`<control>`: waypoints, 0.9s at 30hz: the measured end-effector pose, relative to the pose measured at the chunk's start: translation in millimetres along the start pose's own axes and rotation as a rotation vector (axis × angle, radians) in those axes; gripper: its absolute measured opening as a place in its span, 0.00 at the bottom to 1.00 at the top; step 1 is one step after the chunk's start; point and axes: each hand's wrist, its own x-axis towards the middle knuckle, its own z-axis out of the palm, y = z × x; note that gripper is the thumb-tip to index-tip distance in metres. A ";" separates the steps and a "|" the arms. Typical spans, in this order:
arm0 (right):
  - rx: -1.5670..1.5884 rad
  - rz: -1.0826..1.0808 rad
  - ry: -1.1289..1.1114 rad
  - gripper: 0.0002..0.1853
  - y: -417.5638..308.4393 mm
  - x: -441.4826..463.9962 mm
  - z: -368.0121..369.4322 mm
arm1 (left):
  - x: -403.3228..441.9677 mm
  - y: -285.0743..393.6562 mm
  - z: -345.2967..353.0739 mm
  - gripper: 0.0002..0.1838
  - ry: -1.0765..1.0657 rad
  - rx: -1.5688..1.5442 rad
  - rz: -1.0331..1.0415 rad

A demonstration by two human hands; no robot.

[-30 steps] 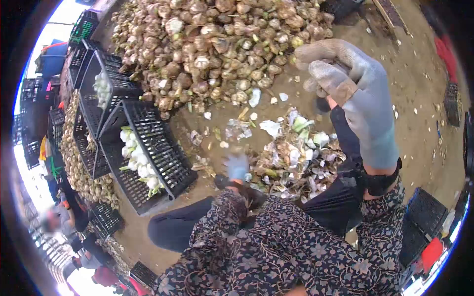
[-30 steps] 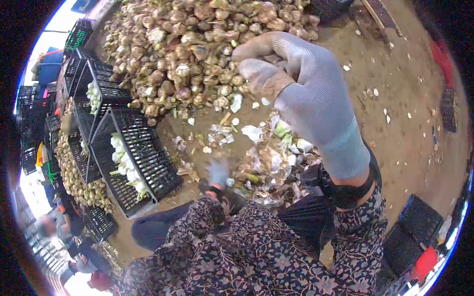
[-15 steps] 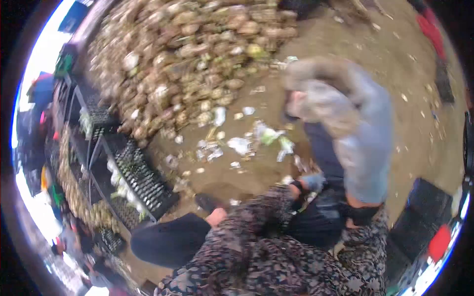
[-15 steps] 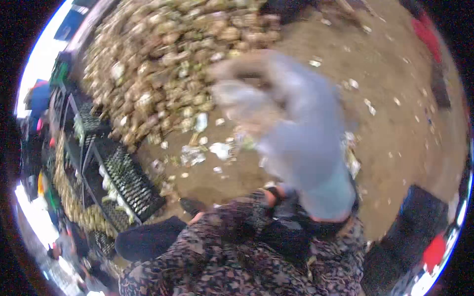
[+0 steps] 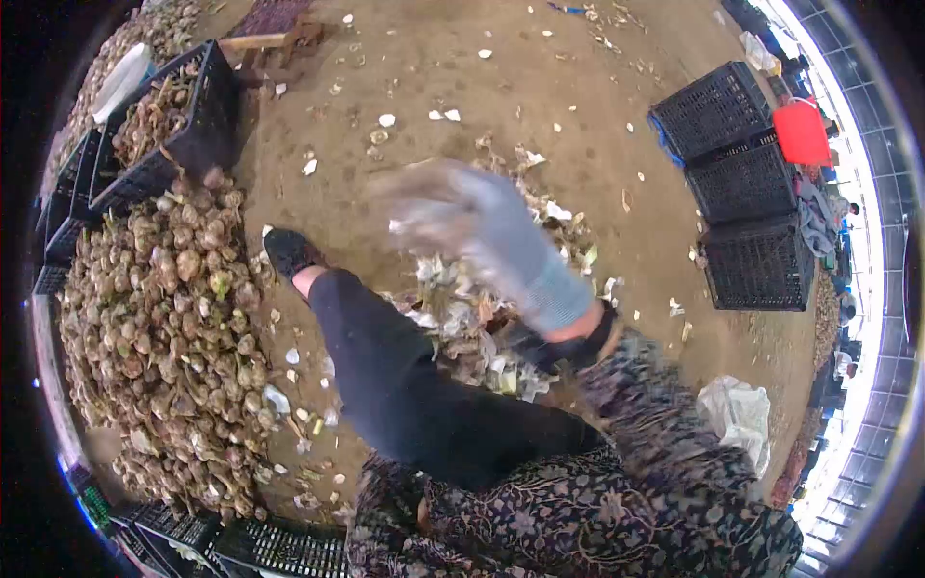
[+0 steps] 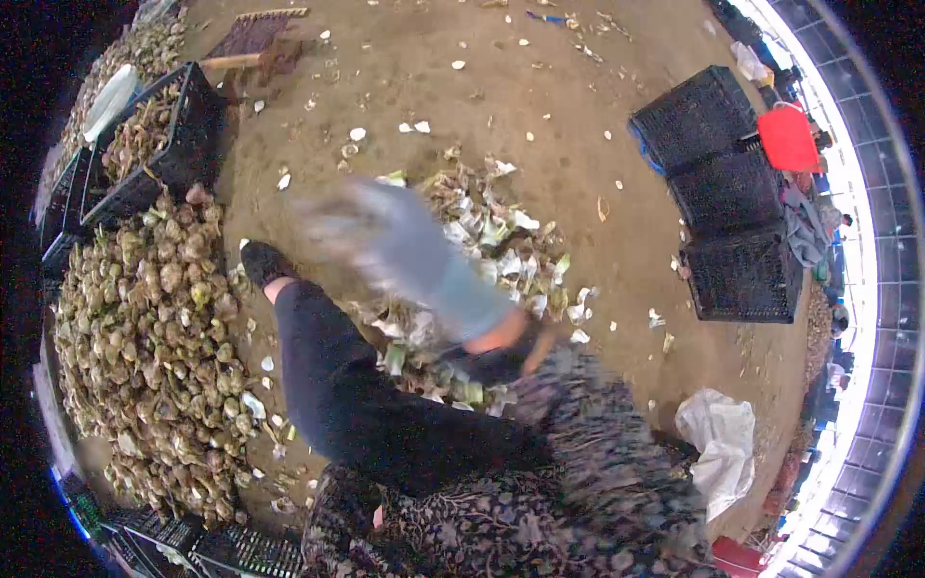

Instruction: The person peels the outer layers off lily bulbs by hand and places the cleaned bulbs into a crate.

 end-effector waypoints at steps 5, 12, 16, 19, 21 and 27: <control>-0.497 0.258 -0.623 0.21 208.2 -147.7 -68.9 | -14.8 3.9 -11.9 0.30 -0.085 -0.223 -0.037; -0.050 0.557 -0.808 0.23 366.6 -204.0 41.0 | -72.6 46.6 -70.9 0.28 -0.127 -0.632 0.018; -0.694 0.564 -0.706 0.29 350.9 -159.5 -14.9 | -143.3 68.7 -143.6 0.26 -0.044 -0.830 0.146; -0.825 0.682 -0.399 0.40 345.4 -118.0 -108.2 | -219.0 82.9 -200.6 0.23 0.281 -0.926 0.227; -0.864 0.574 -0.194 0.38 308.7 -105.0 -155.6 | -279.2 102.4 -225.4 0.19 0.250 -0.899 0.495; -0.213 0.785 -0.037 0.27 257.9 -98.3 -161.7 | -421.9 66.8 -315.3 0.22 0.809 -0.713 0.688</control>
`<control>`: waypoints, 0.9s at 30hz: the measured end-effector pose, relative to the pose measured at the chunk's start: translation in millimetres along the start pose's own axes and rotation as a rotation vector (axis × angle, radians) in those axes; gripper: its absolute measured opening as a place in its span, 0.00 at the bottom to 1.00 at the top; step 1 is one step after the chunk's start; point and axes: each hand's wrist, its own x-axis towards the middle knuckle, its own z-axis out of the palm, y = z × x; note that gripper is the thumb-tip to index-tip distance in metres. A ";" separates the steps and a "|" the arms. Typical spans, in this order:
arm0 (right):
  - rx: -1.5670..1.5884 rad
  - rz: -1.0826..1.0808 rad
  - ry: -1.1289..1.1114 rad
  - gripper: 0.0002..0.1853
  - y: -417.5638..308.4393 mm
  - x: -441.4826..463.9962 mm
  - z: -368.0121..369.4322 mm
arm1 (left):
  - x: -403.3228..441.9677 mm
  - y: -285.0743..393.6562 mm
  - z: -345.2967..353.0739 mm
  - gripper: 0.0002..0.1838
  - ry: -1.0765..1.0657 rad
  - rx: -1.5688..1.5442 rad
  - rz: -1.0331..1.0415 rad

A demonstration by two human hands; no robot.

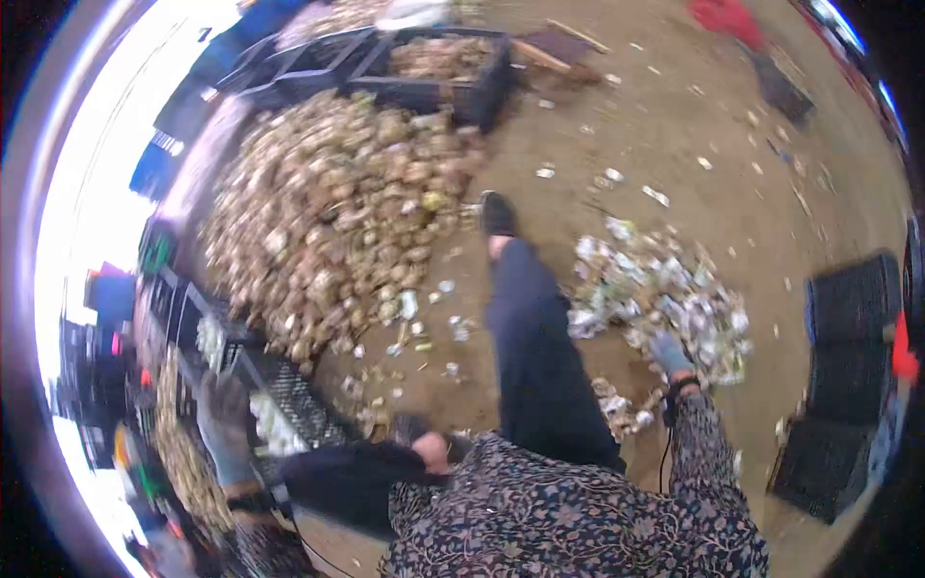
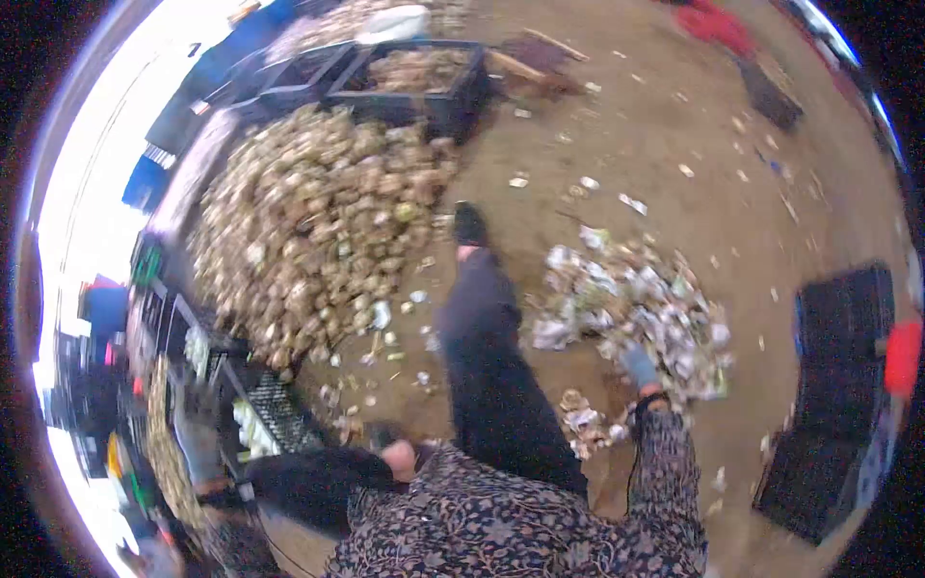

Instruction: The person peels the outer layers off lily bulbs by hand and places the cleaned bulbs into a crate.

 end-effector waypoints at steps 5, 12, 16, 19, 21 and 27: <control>-0.408 -0.119 -0.083 0.27 16.1 53.5 109.6 | -4.0 -12.6 -34.4 0.20 0.139 0.041 0.045; -1.125 -0.561 0.699 0.28 16.5 94.9 151.1 | -12.4 -258.4 7.1 0.11 -0.339 0.583 -0.479; -1.186 -0.611 0.593 0.27 -11.5 77.6 173.4 | -83.7 -463.3 59.9 0.12 -1.259 1.031 -0.070; -1.192 -0.623 0.285 0.26 -75.2 36.3 207.8 | -110.3 -531.9 76.2 0.11 -1.572 0.989 0.334; -1.191 -0.622 0.046 0.25 -130.3 9.0 235.0 | -90.4 -462.0 104.8 0.09 -1.875 1.318 0.268; -1.199 -0.578 -0.654 0.22 -321.7 -15.4 309.2 | -70.6 -433.3 115.8 0.09 -1.912 1.124 -0.240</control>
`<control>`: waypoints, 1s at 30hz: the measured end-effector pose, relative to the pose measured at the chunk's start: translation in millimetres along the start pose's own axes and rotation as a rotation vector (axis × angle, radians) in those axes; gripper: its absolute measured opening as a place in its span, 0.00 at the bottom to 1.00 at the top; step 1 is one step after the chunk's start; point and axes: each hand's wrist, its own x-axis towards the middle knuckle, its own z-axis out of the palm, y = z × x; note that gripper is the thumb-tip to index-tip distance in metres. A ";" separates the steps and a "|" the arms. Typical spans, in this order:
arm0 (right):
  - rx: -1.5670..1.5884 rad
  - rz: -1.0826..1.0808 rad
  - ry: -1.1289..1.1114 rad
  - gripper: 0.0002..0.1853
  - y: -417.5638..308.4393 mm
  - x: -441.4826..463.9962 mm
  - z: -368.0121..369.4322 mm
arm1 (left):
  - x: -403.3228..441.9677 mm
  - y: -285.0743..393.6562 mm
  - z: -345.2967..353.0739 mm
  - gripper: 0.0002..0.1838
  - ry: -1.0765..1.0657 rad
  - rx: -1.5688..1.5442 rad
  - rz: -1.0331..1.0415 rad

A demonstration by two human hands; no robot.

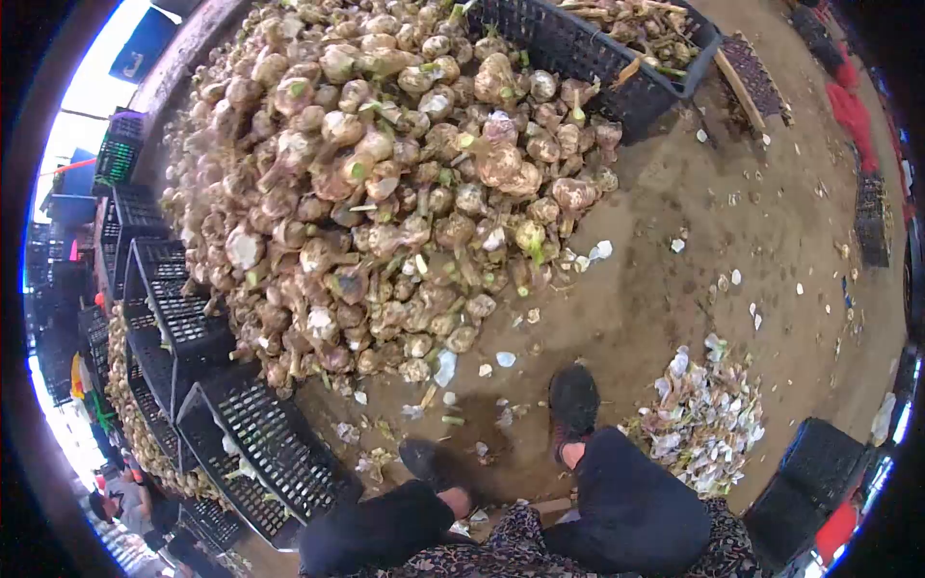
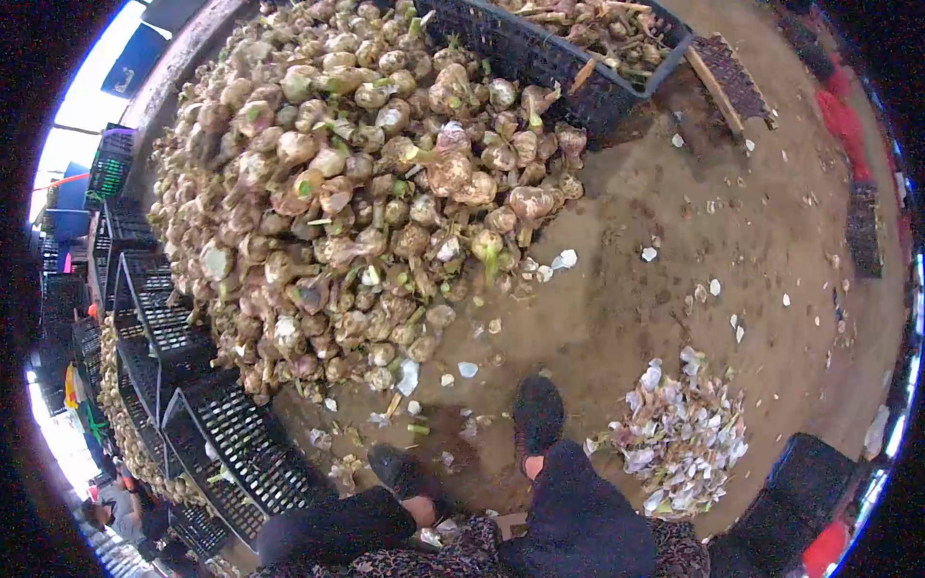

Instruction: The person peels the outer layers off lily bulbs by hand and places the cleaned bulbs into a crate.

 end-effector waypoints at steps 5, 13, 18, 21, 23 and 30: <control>-0.005 -0.119 -0.303 0.20 -49.7 29.8 -114.8 | 3.9 -1.4 -27.9 0.10 -0.027 -0.186 -0.006; -0.190 -0.275 -0.393 0.17 -111.7 14.2 -193.5 | 40.6 -5.1 -73.7 0.11 0.287 -0.474 -0.162; 0.116 -0.305 -0.249 0.15 34.0 -3.2 -108.3 | 13.4 4.4 -72.2 0.12 0.714 -0.905 -0.365; 0.239 0.132 -0.017 0.14 222.9 55.8 -6.7 | -32.7 17.1 -59.1 0.13 0.971 -1.121 -0.490; 0.292 0.123 0.194 0.13 286.8 112.0 6.7 | -84.8 22.3 -55.0 0.13 1.158 -1.246 -0.576; 0.215 -0.143 0.627 0.36 170.7 257.9 -107.2 | -321.6 34.5 -60.1 0.15 1.916 -1.181 -0.778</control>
